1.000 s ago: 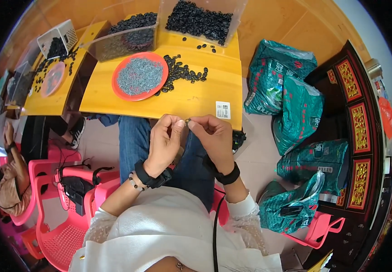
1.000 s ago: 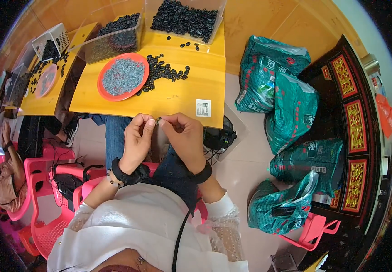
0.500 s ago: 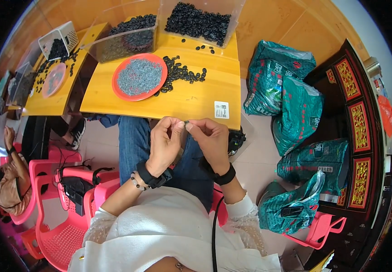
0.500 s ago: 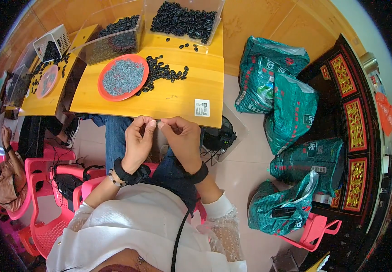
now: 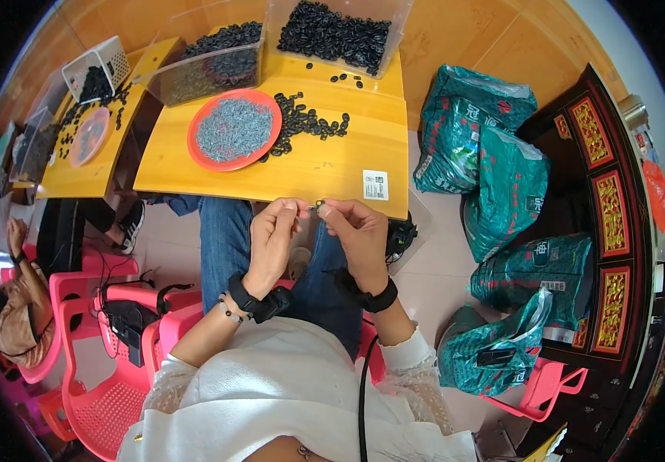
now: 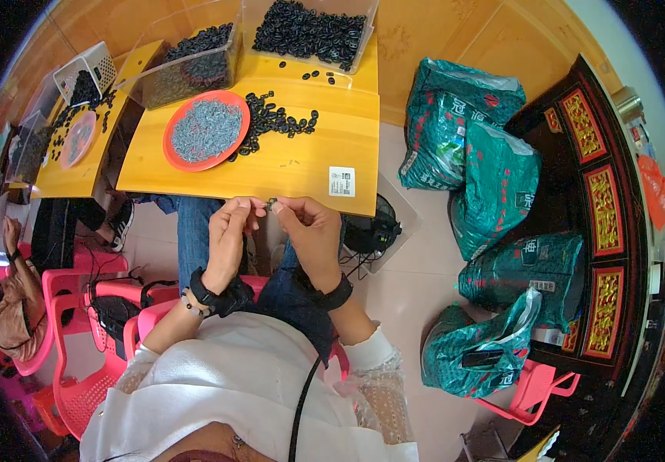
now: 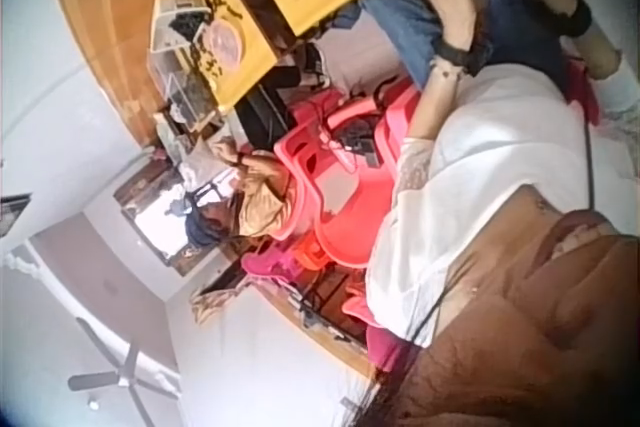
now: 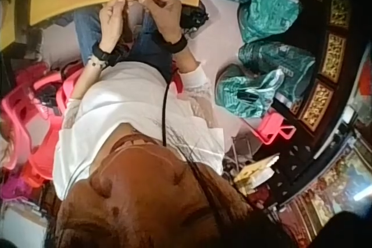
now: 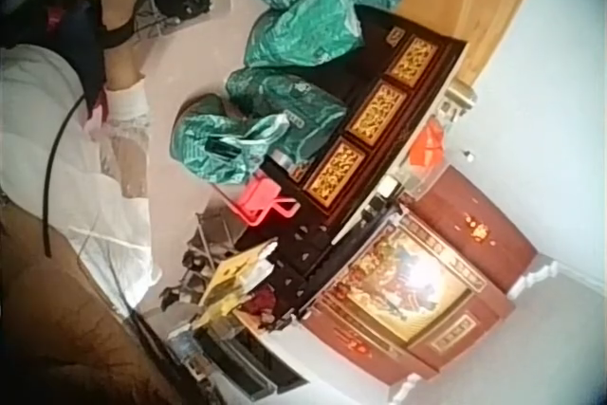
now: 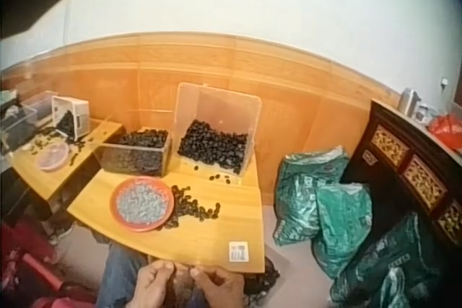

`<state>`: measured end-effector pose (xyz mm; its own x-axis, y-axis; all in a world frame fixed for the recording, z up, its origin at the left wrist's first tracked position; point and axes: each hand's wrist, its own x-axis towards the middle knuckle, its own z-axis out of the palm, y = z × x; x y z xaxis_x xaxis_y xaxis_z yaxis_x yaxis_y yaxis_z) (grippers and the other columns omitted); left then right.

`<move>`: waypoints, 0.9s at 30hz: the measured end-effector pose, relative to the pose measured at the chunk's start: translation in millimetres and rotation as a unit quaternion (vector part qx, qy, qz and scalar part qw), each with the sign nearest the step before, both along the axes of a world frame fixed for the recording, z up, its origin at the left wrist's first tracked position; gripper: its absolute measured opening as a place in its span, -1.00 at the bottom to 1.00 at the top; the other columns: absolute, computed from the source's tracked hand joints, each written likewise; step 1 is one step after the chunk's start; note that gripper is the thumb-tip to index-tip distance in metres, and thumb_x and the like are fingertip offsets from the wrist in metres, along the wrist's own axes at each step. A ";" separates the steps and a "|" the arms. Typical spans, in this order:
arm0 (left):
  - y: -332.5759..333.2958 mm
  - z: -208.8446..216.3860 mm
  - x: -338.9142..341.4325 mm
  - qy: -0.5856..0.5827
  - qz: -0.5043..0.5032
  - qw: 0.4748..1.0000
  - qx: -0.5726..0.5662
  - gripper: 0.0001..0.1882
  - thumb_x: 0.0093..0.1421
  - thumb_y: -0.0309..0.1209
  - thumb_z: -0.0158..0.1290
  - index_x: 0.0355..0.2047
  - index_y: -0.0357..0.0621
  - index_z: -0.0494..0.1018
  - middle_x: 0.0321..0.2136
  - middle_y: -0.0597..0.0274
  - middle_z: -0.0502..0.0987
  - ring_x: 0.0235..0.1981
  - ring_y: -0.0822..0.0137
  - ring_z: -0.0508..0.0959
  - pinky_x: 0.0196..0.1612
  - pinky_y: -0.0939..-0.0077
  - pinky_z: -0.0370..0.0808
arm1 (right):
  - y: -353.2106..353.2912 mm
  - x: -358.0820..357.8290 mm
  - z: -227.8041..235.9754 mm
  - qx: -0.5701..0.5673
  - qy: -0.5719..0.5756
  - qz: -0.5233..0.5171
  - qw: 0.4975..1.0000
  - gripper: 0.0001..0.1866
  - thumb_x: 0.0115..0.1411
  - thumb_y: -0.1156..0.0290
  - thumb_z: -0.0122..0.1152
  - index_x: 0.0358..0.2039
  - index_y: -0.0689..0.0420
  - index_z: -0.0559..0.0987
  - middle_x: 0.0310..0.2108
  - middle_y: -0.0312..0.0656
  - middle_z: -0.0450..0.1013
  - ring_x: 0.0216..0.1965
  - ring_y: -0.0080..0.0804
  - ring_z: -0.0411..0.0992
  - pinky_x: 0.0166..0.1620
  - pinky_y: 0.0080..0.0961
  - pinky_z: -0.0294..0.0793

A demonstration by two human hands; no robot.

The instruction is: Picking up small black components one by one to inspect or sort them at a workstation.

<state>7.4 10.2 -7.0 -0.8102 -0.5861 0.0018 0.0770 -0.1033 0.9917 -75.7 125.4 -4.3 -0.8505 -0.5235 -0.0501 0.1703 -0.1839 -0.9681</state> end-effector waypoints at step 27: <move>-41.3 -48.9 -97.9 -0.203 0.132 0.770 -0.590 -0.73 -0.18 -0.59 -0.02 -0.38 -0.41 0.36 -0.34 -0.09 0.37 -0.20 0.03 0.37 -0.16 0.34 0.39 | 46.4 -16.4 -6.1 0.096 0.018 -0.055 0.994 -0.83 0.13 0.48 0.15 -0.26 0.26 0.55 -0.48 -0.34 0.43 -0.54 -0.72 0.27 -0.47 -0.82 0.22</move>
